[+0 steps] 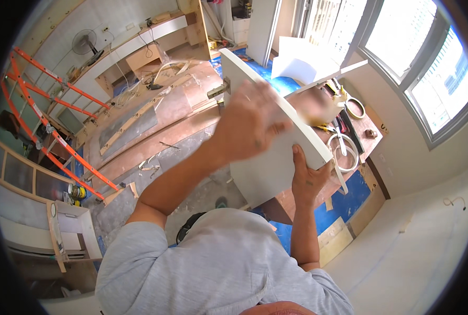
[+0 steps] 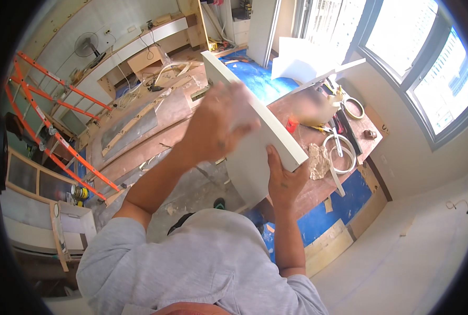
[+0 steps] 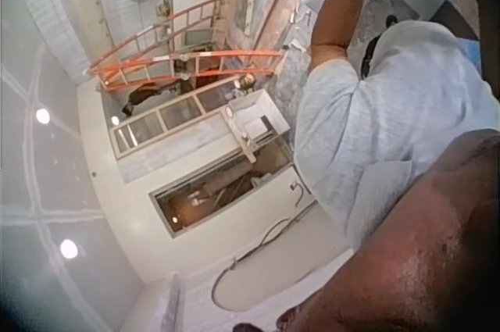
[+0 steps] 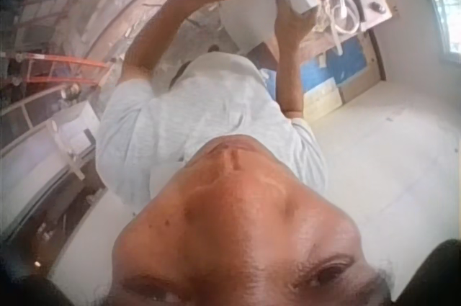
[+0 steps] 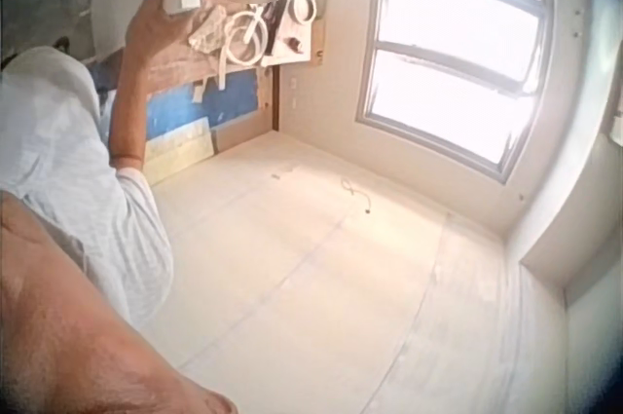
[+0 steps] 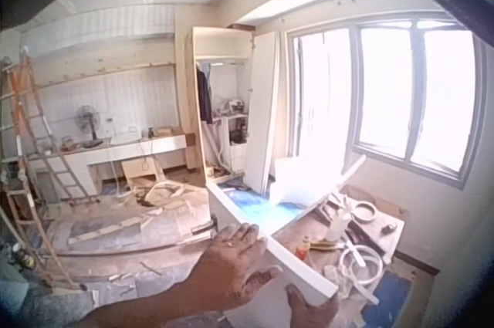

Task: The person applies a strip of edging tape to the top edge of a white cabinet door, using a cloth to press it down firmly and then trimming the excess tape with a cutter.

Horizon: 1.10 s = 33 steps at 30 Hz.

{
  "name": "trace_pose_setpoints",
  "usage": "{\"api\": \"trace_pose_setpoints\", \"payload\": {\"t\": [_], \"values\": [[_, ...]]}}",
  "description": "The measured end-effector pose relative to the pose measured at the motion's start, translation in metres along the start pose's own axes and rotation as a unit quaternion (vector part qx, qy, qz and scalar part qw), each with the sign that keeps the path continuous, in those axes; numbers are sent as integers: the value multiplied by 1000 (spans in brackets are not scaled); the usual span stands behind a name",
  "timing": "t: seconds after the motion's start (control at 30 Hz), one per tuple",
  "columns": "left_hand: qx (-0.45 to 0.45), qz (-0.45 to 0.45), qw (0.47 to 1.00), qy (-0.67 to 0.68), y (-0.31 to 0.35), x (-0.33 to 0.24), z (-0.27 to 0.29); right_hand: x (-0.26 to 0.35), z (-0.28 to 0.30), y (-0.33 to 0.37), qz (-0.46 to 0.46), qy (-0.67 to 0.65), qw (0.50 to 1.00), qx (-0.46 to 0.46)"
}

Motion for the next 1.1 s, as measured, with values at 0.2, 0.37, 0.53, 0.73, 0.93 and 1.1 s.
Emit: {"api": "trace_pose_setpoints", "payload": {"t": [0.2,0.37,0.53,0.73,0.93,1.1], "values": [[-20,-245,952,182,12,-33,27,-4,3,-4,-8,6,1000,16],[-36,72,997,-20,-42,116,12,7,-2,2,1,-5,1000,27],[-39,-29,999,-14,5,-11,-17,2,-1,2,-36,5,999,30],[28,-224,925,305,36,-102,-1,-18,-1,19,-88,-233,968,-39],[-123,-43,956,263,27,0,9,-10,7,-3,35,-2,998,51],[-160,30,986,25,16,38,-45,-12,5,-7,14,-30,996,78]]}}
Point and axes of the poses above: each hand's wrist, its own y-axis away from the middle knuckle, its own z-axis out of the back of the hand, x = y × z, the point moved 5 cm from there along -y, towards the middle knuckle, and after that the axes turned 5 degrees about z, right-handed, at the moved point
